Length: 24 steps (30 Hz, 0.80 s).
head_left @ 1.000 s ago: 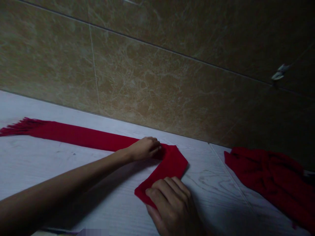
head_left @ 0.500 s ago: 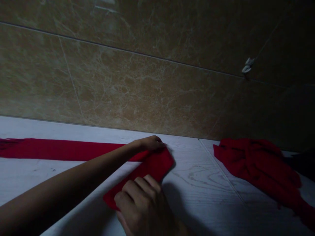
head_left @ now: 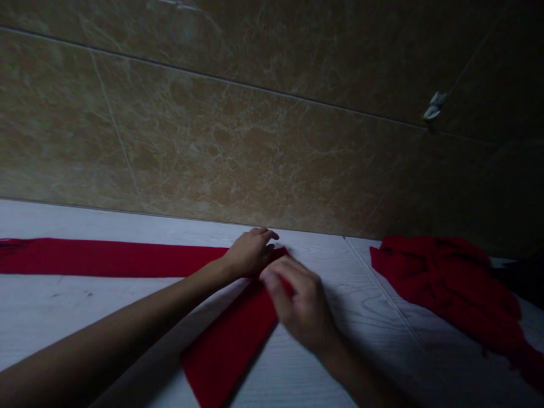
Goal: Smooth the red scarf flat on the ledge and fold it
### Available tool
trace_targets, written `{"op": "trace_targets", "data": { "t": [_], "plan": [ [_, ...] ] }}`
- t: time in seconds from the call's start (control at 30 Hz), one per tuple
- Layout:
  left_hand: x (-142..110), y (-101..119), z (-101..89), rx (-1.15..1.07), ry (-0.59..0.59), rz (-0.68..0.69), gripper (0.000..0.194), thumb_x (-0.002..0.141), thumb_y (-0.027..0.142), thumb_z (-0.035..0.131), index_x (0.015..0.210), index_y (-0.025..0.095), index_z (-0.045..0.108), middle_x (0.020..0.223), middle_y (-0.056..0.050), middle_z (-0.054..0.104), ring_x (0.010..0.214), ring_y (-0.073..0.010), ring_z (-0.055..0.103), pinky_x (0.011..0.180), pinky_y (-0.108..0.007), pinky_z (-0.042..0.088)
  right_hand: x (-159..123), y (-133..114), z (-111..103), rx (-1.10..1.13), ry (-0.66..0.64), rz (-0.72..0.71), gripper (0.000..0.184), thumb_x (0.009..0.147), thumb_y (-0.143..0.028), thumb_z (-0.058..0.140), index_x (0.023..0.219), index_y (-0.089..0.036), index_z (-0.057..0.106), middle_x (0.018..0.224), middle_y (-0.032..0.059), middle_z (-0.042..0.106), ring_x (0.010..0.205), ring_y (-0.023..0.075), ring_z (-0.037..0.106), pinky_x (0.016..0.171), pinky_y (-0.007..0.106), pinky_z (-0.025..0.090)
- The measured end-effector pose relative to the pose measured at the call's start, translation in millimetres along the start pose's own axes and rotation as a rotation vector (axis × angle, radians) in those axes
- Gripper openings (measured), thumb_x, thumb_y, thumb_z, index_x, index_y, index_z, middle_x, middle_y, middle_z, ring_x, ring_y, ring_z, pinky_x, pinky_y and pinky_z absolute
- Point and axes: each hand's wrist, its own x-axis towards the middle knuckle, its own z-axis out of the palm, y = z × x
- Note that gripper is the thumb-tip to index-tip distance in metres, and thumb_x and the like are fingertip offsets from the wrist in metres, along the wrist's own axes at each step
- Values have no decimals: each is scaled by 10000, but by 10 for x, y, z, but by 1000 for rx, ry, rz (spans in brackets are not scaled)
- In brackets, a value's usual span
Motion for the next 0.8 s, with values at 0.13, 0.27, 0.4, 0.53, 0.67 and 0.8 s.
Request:
{"op": "trace_targets", "data": {
  "t": [0.13,0.27,0.4,0.53,0.67,0.8],
  "plan": [
    [-268,-165,-2,169,-157,-13,575,1052,395,280,1544,128,412,1622,-169,372,1542,-366,245,1209,-617,246,302,576,-146,-327,-269,196,523,1051,-414,309,1424,-133,546,1573,196,455,1475,275,392,1178,477,352],
    [-486,-391,50,203,-226,-17,631,1062,500,235,1605,191,322,1662,-141,266,1561,-377,157,1209,-680,135,300,880,125,-354,-492,183,610,1037,-488,346,1529,-146,455,1643,158,336,1545,263,242,1249,526,194],
    [-638,-500,39,189,-232,-72,722,1045,600,227,1631,178,249,1675,-143,196,1563,-388,130,1211,-684,82,186,938,302,-376,-598,193,635,1050,-480,311,1568,-122,385,1652,157,300,1552,253,210,1262,533,130],
    [-699,-502,8,165,-246,-94,737,1042,620,211,1635,182,232,1679,-133,183,1568,-376,118,1218,-670,69,310,964,210,-368,-637,216,698,1058,-571,213,1570,-132,389,1646,143,322,1545,255,233,1261,537,149],
    [-701,-514,16,155,-214,-77,732,1041,620,225,1631,186,247,1677,-135,202,1567,-382,120,1215,-674,62,595,1014,83,-364,-567,218,735,1052,-600,81,1605,-181,323,1685,97,232,1565,213,124,1274,493,94],
    [-699,-534,27,145,-214,-79,750,1035,638,219,1630,182,246,1680,-136,199,1568,-383,112,1213,-678,54,581,1078,177,-365,-572,190,711,1051,-607,141,1606,-201,324,1688,86,228,1565,209,129,1276,480,97]
  ]
}}
